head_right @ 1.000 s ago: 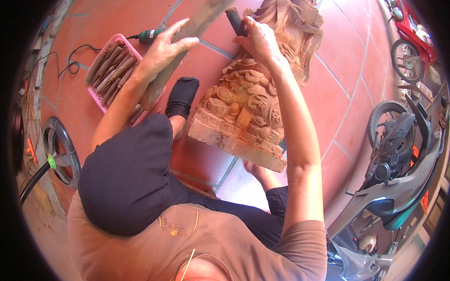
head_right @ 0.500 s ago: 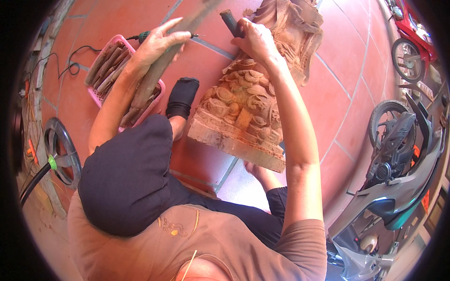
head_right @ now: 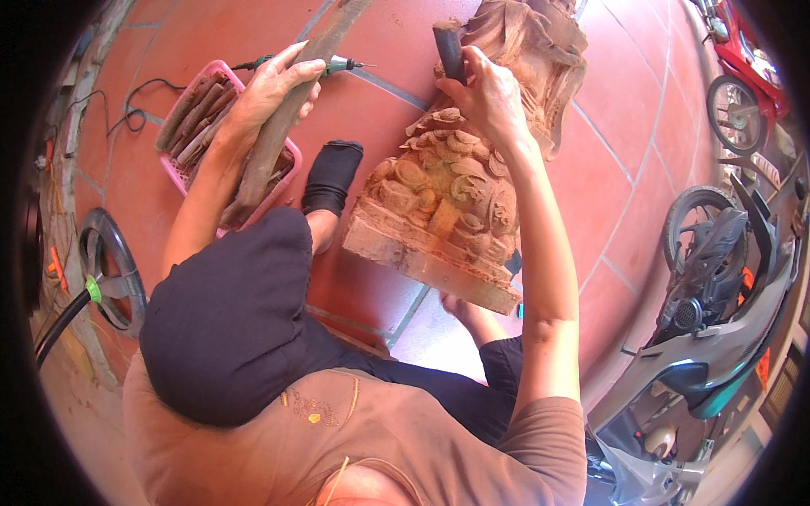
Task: The person carves a wooden sculpture using a chisel and mallet, striking the chisel to shape intricate details on the piece. The person holds the sculpture between their legs and repeatedly chips away at the surface to refine the design.
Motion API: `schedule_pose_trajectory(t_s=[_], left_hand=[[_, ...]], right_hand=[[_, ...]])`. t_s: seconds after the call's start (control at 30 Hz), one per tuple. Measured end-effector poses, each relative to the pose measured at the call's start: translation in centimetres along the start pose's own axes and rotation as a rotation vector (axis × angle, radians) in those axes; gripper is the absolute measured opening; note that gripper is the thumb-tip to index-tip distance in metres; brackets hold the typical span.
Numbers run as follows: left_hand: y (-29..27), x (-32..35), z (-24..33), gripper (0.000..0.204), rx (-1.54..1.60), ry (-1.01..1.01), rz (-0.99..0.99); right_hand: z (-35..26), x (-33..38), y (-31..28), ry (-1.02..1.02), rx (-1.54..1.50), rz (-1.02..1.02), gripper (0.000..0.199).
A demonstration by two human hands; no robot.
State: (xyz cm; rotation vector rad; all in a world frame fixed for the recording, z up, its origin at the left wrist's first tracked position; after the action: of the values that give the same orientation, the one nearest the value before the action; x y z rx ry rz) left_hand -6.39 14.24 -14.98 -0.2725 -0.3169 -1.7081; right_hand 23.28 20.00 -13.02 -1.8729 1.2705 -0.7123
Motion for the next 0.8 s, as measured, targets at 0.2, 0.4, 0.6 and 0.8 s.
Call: schedule_pose_trajectory(t_s=[0.2,0.4,0.6,0.8], left_hand=[[1.1,0.8,1.0,0.062,-0.016,0.096,-0.016],[3.1,1.1,1.7,0.065,-0.194,0.315,0.025],[4.4,1.3,1.5,0.067,-0.28,0.491,0.051],[3.5,1.3,3.1,0.066,-0.399,0.454,-0.04]], right_hand=[[0.2,0.2,-0.1,0.052,-0.119,0.033,0.039],[0.8,-0.1,1.0,0.009,-0.03,0.087,0.04],[0.8,0.2,1.6,-0.02,-0.035,0.107,0.045],[1.2,0.7,1.2,-0.025,-0.006,0.123,0.043]])
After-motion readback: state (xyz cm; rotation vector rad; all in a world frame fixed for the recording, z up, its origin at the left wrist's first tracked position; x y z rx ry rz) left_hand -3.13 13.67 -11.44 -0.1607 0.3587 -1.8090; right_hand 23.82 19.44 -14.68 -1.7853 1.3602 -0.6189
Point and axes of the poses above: each hand's wrist, its own x-axis away from the middle knuckle, its own y-axis out of the palm, z = x × y, the point moved 1 cm from there along -x, towards the middle knuckle, and after that the axes turned 5 degrees about -x, right-handed, at the moved point
